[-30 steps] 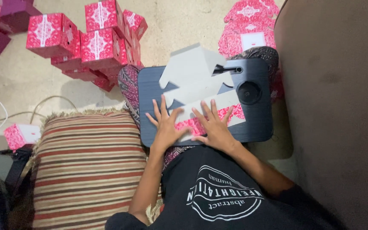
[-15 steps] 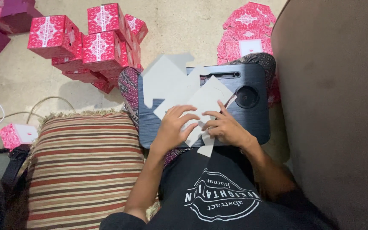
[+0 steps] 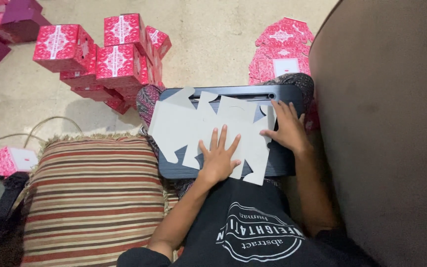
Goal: The person sits on the floor and folds flat cardboard pieces into small red and white patterned boxes. They fold the sides and tabs to form the box shape, then place the completed boxes on the floor next to a stack of similar finished boxes.
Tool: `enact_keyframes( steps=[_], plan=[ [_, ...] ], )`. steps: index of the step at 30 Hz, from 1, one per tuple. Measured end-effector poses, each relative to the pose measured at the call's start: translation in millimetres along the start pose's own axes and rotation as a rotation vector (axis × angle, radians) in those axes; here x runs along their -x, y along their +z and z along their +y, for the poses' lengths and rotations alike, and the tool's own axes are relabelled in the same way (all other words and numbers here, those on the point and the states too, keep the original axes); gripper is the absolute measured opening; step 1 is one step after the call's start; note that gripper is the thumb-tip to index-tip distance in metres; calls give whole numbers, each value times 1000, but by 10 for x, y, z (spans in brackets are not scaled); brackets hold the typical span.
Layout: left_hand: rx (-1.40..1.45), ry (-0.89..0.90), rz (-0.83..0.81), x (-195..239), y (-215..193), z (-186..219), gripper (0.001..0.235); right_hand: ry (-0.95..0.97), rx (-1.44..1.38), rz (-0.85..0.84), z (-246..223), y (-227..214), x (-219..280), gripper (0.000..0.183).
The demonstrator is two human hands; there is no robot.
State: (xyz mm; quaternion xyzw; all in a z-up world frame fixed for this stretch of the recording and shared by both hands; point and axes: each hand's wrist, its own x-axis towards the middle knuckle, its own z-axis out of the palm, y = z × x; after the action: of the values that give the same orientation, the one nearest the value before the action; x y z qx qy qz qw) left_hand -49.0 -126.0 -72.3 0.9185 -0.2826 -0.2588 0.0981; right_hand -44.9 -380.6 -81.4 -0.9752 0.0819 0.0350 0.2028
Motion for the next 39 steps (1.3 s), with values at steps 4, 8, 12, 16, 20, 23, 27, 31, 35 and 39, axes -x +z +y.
enact_keyframes(
  steps=[4, 8, 12, 16, 20, 23, 27, 31, 35, 39],
  plan=[
    [114, -50, 92, 33, 36, 29, 76, 34, -100, 96, -168, 50, -263, 105],
    [168, -79, 164, 16, 66, 72, 77, -94, -9, 151, -36, 208, -651, 88],
    [200, -108, 214, -4, 104, 94, 79, -208, 218, 189, -110, 375, -657, 25],
    [184, -90, 234, -39, 98, 55, 73, -252, 322, -2, -321, 457, -226, 32],
    [77, -46, 262, -337, 60, -295, 59, -251, 350, -137, -673, 340, 241, 85],
    [67, 40, 274, -671, -266, -470, 69, -188, 154, -154, -697, 517, 335, 85],
    [-52, 74, 141, -1062, -681, -427, 128, -227, 147, -107, -641, 615, 293, 88],
    [-193, 82, 117, -1214, -812, -372, 143, -303, -169, -103, -608, 705, 208, 101],
    [-229, 87, 140, -1027, -842, -354, 133, -256, -377, 10, -773, 565, 293, 102],
    [-184, 141, 252, -1054, -675, -497, 128, -183, -463, 115, -804, 633, 299, 106]
  ],
)
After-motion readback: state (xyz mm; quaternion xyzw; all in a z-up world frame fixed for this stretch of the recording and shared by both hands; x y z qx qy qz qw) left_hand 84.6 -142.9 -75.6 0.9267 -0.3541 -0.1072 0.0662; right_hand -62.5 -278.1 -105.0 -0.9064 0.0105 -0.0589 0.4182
